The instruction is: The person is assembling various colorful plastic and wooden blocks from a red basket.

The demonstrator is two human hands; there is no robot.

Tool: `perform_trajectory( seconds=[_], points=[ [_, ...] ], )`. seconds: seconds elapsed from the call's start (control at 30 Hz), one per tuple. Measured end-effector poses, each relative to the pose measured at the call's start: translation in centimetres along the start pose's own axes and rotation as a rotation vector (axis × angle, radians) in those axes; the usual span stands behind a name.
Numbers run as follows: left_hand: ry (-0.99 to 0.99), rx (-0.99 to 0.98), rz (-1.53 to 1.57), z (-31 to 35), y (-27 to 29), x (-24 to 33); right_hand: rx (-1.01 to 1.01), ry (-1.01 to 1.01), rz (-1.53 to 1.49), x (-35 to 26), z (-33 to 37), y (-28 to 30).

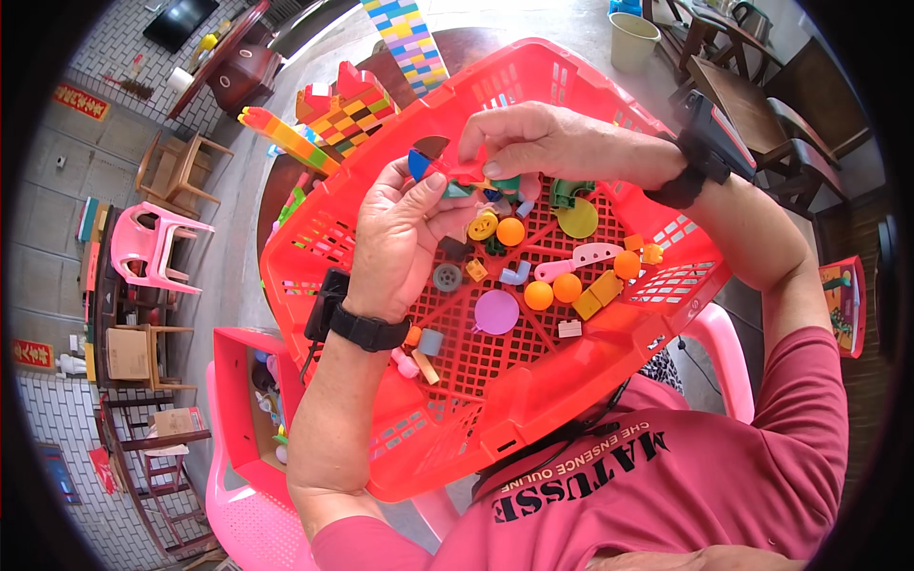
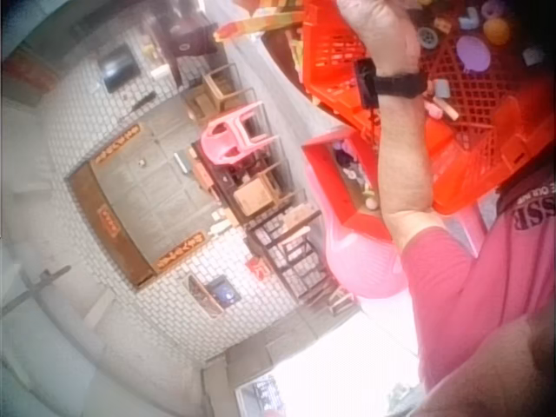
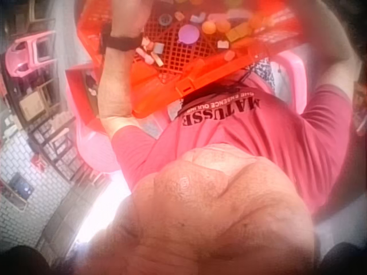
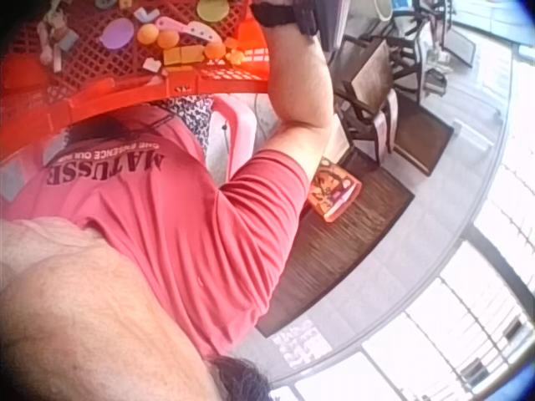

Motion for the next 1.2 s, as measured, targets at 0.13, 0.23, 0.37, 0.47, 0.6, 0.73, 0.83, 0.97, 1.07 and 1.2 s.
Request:
perform_trajectory(
  seconds=[0.13,0.23,0.37,0.47,0.6,0.73,0.83,0.97,1.07,1.2],
  points=[
    [0.052,-0.01,0.011,0.0,-0.3,-0.3,0.013,0.123,0.114,-0.5,-0.2,0.5],
    [0.045,0.0,0.009,0.1,-0.3,-0.2,0.05,0.218,0.177,-1.0,0.0,0.4],
    [0.001,0.01,0.019,0.1,-0.3,0.3,0.095,0.237,0.122,-1.2,0.1,0.4],
    [-0.015,0.02,0.008,0.1,-0.3,0.6,0.134,0.248,0.223,-1.7,0.2,0.6],
    [-0.032,0.02,-0.015,0.0,-0.6,0.6,0.194,0.381,0.398,-2.2,0.5,0.7],
    [-0.073,0.023,-0.101,0.3,-0.6,0.9,0.201,0.397,0.458,-2.4,0.6,0.1],
    [-0.091,0.033,-0.132,0.3,-0.5,0.8,0.241,0.448,0.513,-2.7,0.8,0.1],
    [-0.141,0.047,-0.153,0.4,-0.7,1.3,0.228,0.426,0.534,-3.5,1.1,-0.2],
    [-0.167,0.06,-0.208,0.7,-1.0,1.5,0.249,0.542,0.509,-3.3,1.2,-0.3],
    [-0.228,0.084,-0.287,1.2,-1.7,2.1,0.255,0.655,0.558,-3.9,1.8,-0.6]
  ],
)
Point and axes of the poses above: each hand's wrist, its own z-axis away from the middle knuckle, its own y-axis out of the back of the hand, x = y × z, the point moved 7 cm from there along -z, towards the middle knuckle, and after that the axes turned 5 degrees about x, right-handed, at the moved point
